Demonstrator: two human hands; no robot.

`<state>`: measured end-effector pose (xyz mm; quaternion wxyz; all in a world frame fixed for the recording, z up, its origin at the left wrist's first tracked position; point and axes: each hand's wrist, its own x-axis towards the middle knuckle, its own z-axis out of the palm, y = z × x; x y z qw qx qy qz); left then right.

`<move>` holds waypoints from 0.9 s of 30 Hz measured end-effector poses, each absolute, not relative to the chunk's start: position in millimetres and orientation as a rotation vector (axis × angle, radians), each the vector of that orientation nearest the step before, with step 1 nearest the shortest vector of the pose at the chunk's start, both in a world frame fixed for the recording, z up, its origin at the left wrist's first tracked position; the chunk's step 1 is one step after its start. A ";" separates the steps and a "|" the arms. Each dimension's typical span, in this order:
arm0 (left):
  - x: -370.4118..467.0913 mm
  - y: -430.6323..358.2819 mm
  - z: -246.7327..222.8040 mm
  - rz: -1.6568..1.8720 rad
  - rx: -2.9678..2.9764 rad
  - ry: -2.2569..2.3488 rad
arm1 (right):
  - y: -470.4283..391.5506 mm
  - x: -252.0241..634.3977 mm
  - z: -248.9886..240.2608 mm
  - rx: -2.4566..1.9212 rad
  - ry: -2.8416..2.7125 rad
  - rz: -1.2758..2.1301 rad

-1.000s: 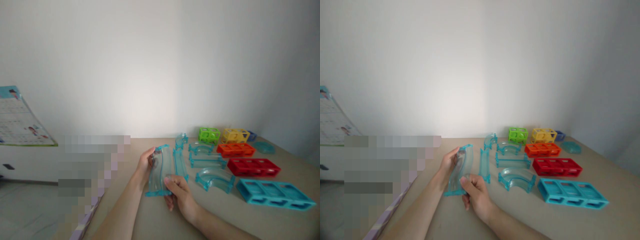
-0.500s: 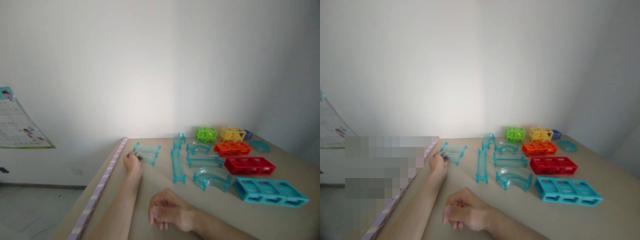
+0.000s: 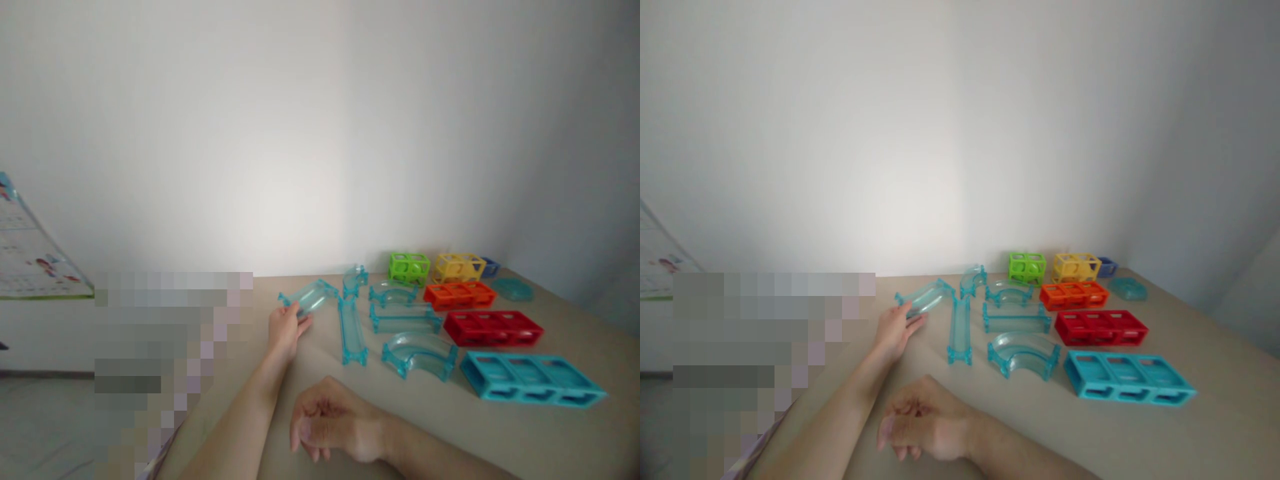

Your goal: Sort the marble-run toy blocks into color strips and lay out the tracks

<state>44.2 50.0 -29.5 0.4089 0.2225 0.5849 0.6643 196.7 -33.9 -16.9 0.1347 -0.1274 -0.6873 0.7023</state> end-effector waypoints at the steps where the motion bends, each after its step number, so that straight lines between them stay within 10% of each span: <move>1: 46.6 47.8 -30.0 1.617 0.614 1.496 | -34.0 196.7 -16.5 -0.372 -1.993 2.037; 16: 40.4 38.8 -35.4 1.093 2.109 1.852 | -38.0 197.7 -8.0 -0.387 -1.961 2.043; 27: 37.1 39.1 -37.5 1.009 2.108 1.984 | -38.9 197.0 -7.1 -0.404 -1.968 2.038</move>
